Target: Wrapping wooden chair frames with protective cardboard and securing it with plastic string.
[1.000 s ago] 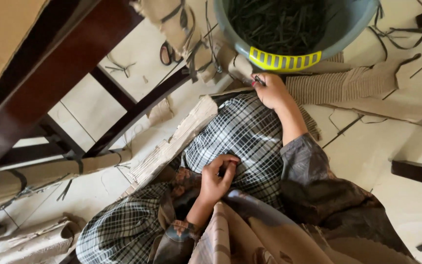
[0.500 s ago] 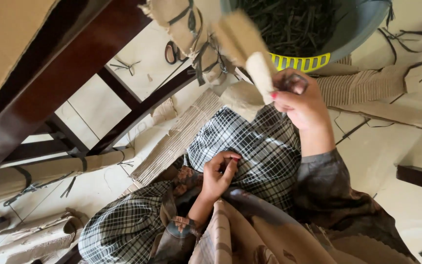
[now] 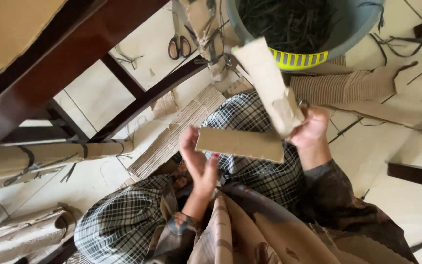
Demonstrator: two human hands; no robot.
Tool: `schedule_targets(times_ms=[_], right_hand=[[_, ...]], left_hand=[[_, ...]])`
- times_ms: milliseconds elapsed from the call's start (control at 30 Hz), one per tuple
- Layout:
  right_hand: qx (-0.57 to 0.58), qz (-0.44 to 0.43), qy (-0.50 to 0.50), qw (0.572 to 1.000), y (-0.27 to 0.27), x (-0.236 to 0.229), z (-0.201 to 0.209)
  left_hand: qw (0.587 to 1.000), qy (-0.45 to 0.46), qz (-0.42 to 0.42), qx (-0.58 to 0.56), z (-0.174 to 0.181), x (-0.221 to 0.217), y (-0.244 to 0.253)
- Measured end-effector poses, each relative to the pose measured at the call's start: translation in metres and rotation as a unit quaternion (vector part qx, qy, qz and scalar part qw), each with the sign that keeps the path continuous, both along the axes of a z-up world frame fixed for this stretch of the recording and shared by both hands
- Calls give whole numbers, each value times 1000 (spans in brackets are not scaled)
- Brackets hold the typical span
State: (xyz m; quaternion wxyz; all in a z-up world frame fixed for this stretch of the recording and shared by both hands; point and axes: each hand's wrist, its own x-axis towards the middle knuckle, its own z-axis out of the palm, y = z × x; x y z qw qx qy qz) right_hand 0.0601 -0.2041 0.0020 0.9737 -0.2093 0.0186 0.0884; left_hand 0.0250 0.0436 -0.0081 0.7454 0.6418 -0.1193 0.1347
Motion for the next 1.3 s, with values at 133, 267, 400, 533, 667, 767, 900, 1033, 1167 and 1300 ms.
schedule_targets(times_ms=[133,267,400,533,667,767,900,1033,1167,1300], right_hand=[[81,89,20,993,3,-14,-23],[162,209,-2,964,32,-6,-44],[77,265,-4,961,91,10,-12],[13,255,56,965,128,39,6],[-67,291,-14,954,120,55,-66],[-166,284,-2,944,124,38,-36],[-466,243,-124,842,136,12,28],[-537,261,-123,793,129,12,26],[-727,203,-112,646,130,13,53],[-829,3,-228,510,135,54,46]], left_hand=[[997,39,39,-55,21,19,30],[970,121,-124,-169,18,25,67],[926,198,-207,-246,-14,3,91],[926,345,-23,-153,1,-11,104],[925,228,44,-300,-43,-10,131],[928,197,82,-305,-50,-5,139],[929,142,117,-321,-27,8,146],[916,141,154,-343,-38,11,145],[913,134,180,-340,-38,16,142],[906,131,192,-353,-31,27,130]])
